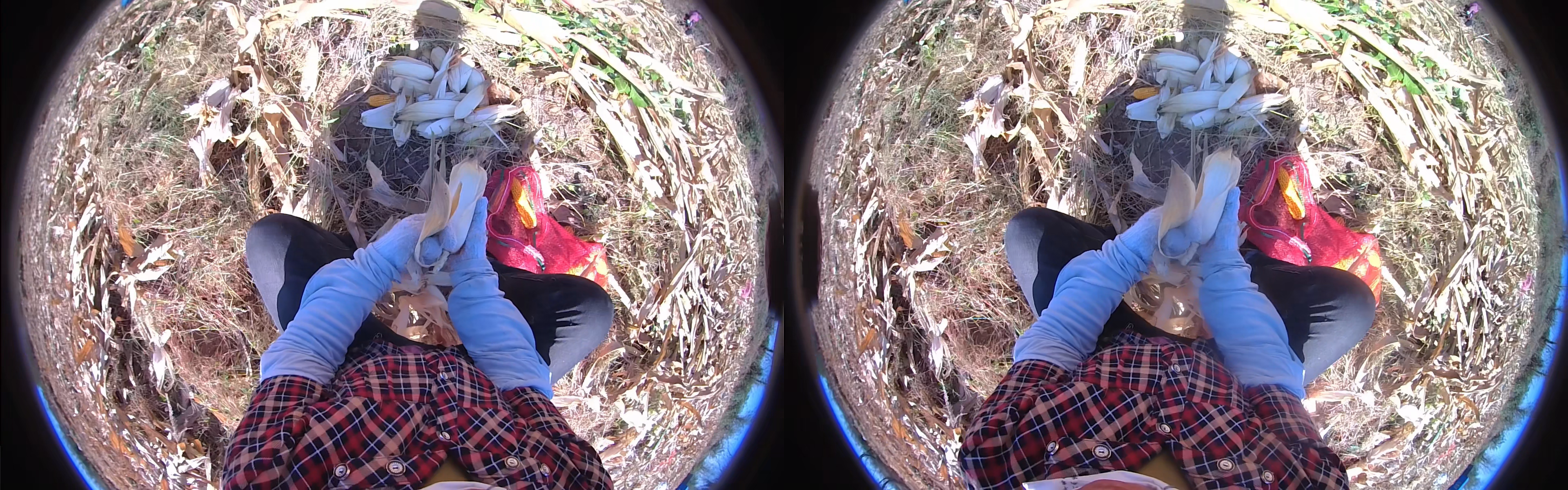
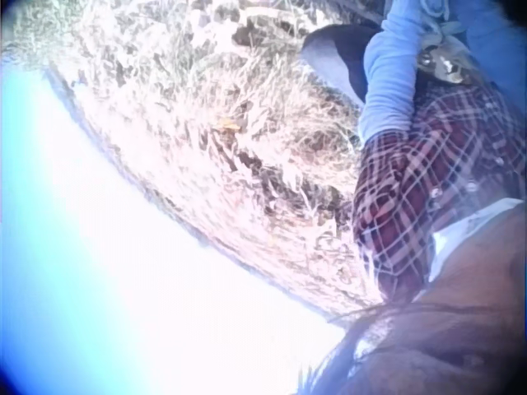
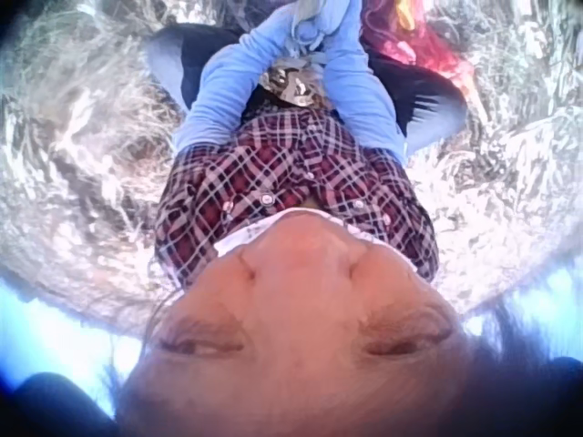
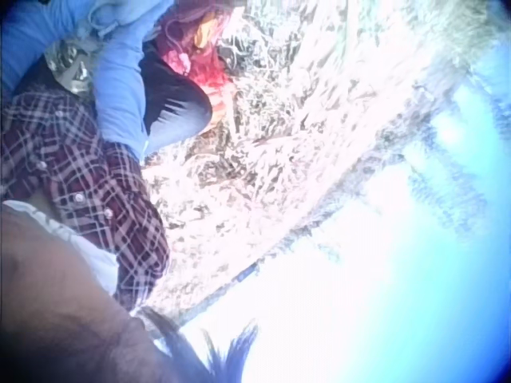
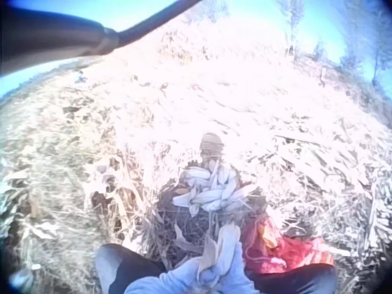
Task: The person sits on the ground and shucks corn cobs by hand, removing husks and silk. Shucked cobs are placed into a red mesh bag while husks are discarded on the ground.
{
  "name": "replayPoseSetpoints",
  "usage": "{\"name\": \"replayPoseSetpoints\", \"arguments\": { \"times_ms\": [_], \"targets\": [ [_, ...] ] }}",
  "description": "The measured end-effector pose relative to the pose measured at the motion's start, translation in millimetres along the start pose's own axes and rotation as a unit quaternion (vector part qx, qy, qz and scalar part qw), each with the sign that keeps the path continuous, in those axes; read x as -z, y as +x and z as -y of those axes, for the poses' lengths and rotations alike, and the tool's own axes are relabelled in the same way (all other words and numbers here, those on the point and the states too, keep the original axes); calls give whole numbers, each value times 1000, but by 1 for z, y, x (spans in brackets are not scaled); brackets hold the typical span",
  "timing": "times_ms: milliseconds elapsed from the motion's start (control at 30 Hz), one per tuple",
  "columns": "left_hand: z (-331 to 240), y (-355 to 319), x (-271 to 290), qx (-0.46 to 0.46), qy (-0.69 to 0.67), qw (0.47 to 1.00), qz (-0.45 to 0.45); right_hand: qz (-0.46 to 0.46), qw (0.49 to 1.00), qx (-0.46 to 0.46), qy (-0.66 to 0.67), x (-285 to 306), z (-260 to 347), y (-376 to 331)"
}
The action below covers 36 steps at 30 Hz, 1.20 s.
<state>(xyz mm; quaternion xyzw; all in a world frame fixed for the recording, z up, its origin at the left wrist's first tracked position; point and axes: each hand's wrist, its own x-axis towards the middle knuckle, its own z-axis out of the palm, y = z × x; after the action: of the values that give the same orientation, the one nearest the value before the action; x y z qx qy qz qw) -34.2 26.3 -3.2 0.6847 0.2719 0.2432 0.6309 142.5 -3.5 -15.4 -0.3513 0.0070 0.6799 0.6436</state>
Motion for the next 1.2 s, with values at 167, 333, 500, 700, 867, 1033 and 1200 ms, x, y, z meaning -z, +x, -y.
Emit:
{"name": "replayPoseSetpoints", "arguments": {
  "times_ms": [167, 333, 500, 700, 867, 1033, 1200],
  "targets": [
    [-64, -5, -6, 198, 16, 979, 36, 34, 997, -73, -18, 17, -2, 20],
    [-45, -1, -26, 192, -236, 953, -15, -8, 999, -42, -21, 38, -5, 29],
    [-43, -7, -21, 126, -457, 874, -111, -55, 994, 4, -90, -8, 12, -6],
    [-20, -3, -23, 106, -338, 928, -112, -34, 997, 5, -73, 6, 14, 0],
    [-42, -25, -34, 149, -336, 930, -29, -73, 988, 87, -102, -4, 18, 5],
    [-23, -26, -11, 204, -175, 929, -255, -6, 986, 109, 127, 45, 89, 28],
    [-48, -19, -27, 231, 372, 897, -59, 135, 990, 24, -19, -14, 58, 3]
  ]
}}
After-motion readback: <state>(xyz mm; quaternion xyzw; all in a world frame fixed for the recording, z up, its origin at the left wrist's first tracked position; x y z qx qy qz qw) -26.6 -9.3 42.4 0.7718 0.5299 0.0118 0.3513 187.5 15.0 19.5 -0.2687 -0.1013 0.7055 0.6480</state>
